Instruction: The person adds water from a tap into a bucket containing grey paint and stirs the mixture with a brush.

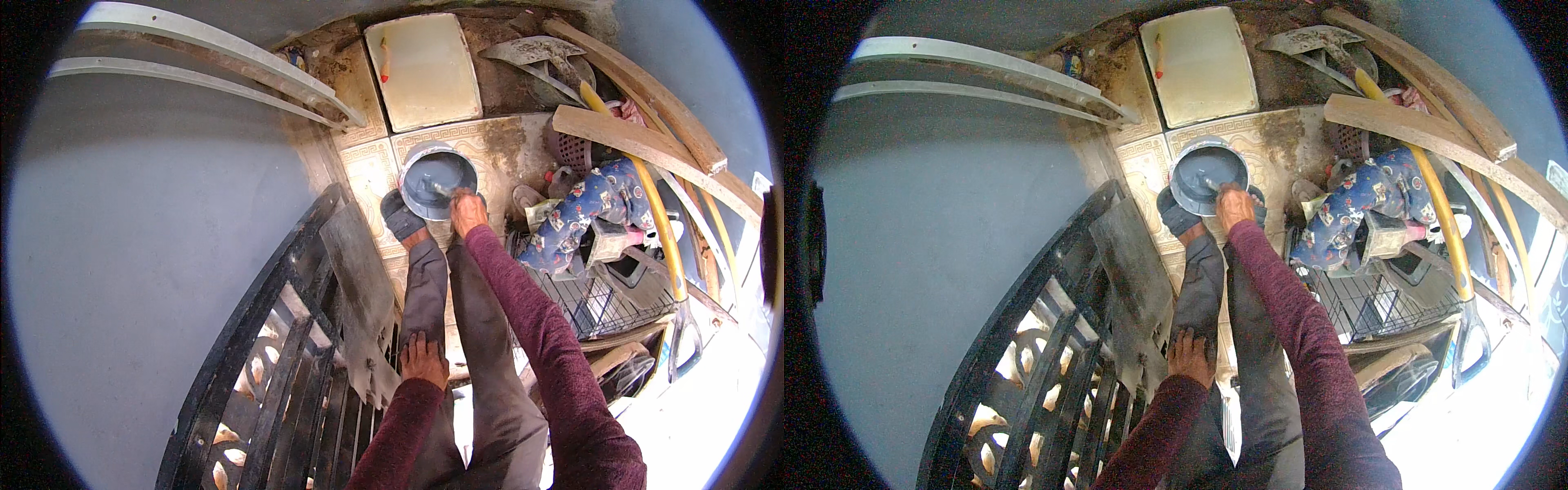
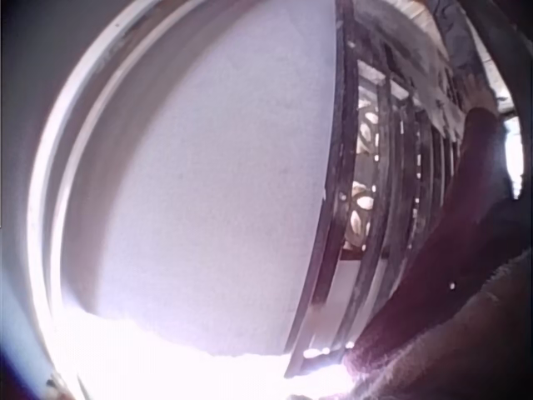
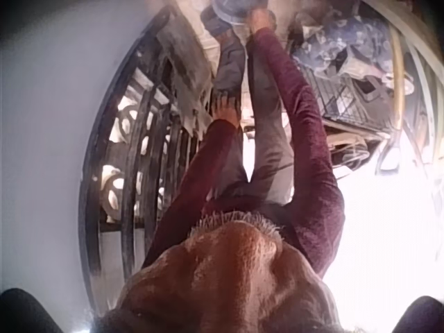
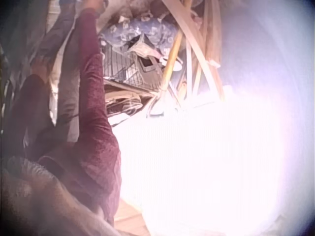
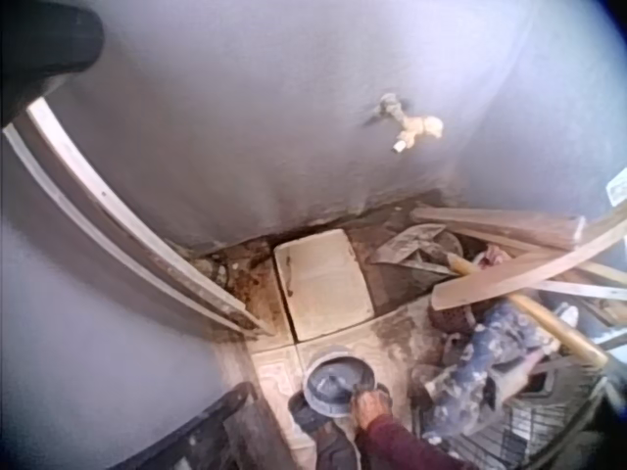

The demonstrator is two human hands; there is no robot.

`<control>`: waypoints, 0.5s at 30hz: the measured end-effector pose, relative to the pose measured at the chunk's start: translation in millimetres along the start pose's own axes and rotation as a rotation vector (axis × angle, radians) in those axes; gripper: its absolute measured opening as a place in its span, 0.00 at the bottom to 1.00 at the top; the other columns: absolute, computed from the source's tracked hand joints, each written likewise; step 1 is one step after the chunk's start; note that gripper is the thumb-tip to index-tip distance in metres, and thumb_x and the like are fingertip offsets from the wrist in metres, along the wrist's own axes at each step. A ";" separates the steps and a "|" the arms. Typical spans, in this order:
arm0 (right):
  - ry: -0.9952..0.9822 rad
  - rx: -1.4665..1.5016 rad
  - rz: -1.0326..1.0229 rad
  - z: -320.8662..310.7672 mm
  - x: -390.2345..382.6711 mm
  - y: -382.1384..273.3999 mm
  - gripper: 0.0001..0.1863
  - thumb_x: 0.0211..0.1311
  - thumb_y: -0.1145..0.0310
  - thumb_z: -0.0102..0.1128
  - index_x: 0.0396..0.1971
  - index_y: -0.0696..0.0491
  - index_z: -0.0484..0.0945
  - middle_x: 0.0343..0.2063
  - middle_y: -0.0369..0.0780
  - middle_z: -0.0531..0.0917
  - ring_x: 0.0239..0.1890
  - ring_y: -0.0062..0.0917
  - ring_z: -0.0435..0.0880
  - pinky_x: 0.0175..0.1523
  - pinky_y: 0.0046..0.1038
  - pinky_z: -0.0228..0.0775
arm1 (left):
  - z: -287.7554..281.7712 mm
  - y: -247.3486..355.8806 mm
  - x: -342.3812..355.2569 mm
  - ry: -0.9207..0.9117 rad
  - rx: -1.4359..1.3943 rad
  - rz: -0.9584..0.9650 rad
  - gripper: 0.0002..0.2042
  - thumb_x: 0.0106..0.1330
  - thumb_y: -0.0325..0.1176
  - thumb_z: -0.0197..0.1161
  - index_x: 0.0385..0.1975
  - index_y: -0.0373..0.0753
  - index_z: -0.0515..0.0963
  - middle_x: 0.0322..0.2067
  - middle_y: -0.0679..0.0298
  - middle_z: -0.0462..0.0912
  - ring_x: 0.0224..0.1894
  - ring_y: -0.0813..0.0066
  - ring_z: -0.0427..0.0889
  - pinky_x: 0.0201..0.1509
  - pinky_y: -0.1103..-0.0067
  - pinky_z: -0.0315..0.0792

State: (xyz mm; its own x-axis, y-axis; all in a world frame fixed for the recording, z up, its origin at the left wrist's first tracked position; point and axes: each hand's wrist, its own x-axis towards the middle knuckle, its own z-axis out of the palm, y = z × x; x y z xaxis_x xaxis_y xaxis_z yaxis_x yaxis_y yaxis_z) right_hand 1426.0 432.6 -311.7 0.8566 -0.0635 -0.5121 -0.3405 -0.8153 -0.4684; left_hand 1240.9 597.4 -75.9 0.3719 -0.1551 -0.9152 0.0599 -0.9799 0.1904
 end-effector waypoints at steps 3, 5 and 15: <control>0.117 -0.085 0.014 2.8 4.2 19.5 0.09 0.55 0.71 0.54 0.34 0.58 0.75 0.34 0.52 0.79 0.35 0.48 0.80 0.39 0.43 0.73 | -4.8 6.7 5.4 0.000 0.003 0.005 0.27 0.59 0.44 0.59 0.57 0.37 0.68 0.61 0.50 0.62 0.67 0.52 0.56 0.69 0.57 0.51; 0.006 -0.144 0.036 3.1 -3.1 9.0 0.09 0.55 0.71 0.54 0.35 0.58 0.75 0.34 0.52 0.79 0.37 0.47 0.81 0.41 0.43 0.73 | 0.4 2.4 1.1 0.040 -0.026 0.009 0.26 0.58 0.43 0.56 0.55 0.36 0.70 0.62 0.49 0.61 0.67 0.52 0.57 0.68 0.58 0.51; -0.002 -0.167 -0.059 8.9 -5.4 22.0 0.08 0.55 0.72 0.54 0.32 0.59 0.75 0.33 0.54 0.79 0.38 0.50 0.79 0.42 0.43 0.73 | 10.8 1.7 2.9 0.088 -0.056 0.041 0.25 0.58 0.41 0.54 0.54 0.35 0.72 0.62 0.49 0.61 0.66 0.52 0.58 0.67 0.57 0.52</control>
State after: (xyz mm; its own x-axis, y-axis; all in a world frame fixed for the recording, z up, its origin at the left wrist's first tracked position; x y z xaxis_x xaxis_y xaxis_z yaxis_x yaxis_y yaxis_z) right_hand 1410.4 420.1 -325.6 0.8723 -0.0113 -0.4889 -0.2200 -0.9020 -0.3716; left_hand 1232.1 593.9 -82.0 0.4552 -0.1811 -0.8718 0.0936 -0.9639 0.2491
